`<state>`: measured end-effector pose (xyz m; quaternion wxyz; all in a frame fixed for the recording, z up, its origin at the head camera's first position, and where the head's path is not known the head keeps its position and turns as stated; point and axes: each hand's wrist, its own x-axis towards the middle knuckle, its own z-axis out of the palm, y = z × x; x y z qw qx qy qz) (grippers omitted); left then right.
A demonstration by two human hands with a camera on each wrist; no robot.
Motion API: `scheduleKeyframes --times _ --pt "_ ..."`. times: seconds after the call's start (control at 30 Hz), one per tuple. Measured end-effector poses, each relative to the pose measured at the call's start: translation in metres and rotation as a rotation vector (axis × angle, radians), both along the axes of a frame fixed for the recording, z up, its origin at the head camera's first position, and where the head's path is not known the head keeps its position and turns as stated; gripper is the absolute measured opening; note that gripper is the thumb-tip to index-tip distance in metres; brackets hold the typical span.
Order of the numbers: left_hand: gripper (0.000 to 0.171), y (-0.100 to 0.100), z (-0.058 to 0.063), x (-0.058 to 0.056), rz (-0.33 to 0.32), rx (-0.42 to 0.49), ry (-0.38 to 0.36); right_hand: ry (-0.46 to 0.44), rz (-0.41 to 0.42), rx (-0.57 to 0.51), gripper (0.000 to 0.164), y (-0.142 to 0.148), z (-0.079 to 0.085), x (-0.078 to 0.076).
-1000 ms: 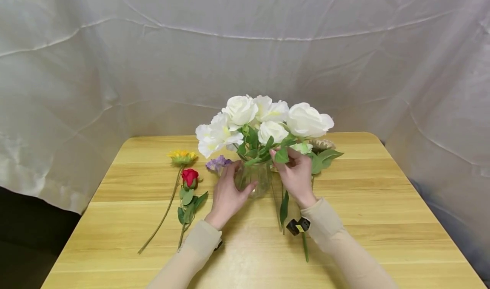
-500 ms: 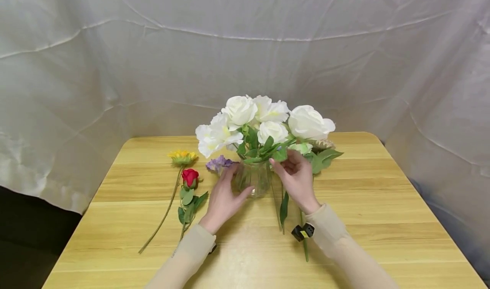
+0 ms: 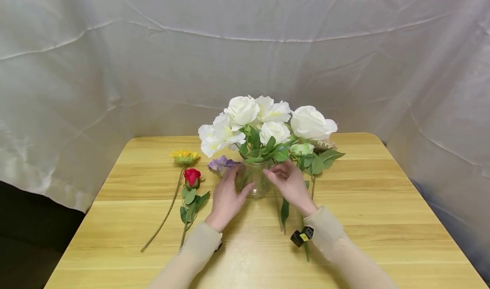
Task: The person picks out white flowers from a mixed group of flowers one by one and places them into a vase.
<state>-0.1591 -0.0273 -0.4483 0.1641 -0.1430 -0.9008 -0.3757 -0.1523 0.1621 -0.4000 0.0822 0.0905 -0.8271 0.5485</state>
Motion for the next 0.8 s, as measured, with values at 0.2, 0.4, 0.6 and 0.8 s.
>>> scheduleKeyframes --times 0.2,0.4,0.6,0.8 --pt "0.063 0.002 0.002 -0.003 -0.029 0.002 -0.006 0.020 0.030 -0.008 0.066 -0.001 -0.009 -0.002" --pt "0.059 -0.008 0.001 -0.011 -0.089 0.019 -0.018 -0.017 0.034 -0.003 0.057 -0.009 0.007 0.010" --pt "0.060 -0.016 0.005 -0.013 -0.129 0.035 -0.061 0.017 0.062 0.008 0.058 -0.012 0.013 0.015" --pt "0.059 -0.019 0.005 -0.009 -0.121 -0.025 -0.071 0.042 0.064 0.081 0.059 -0.002 -0.011 0.004"
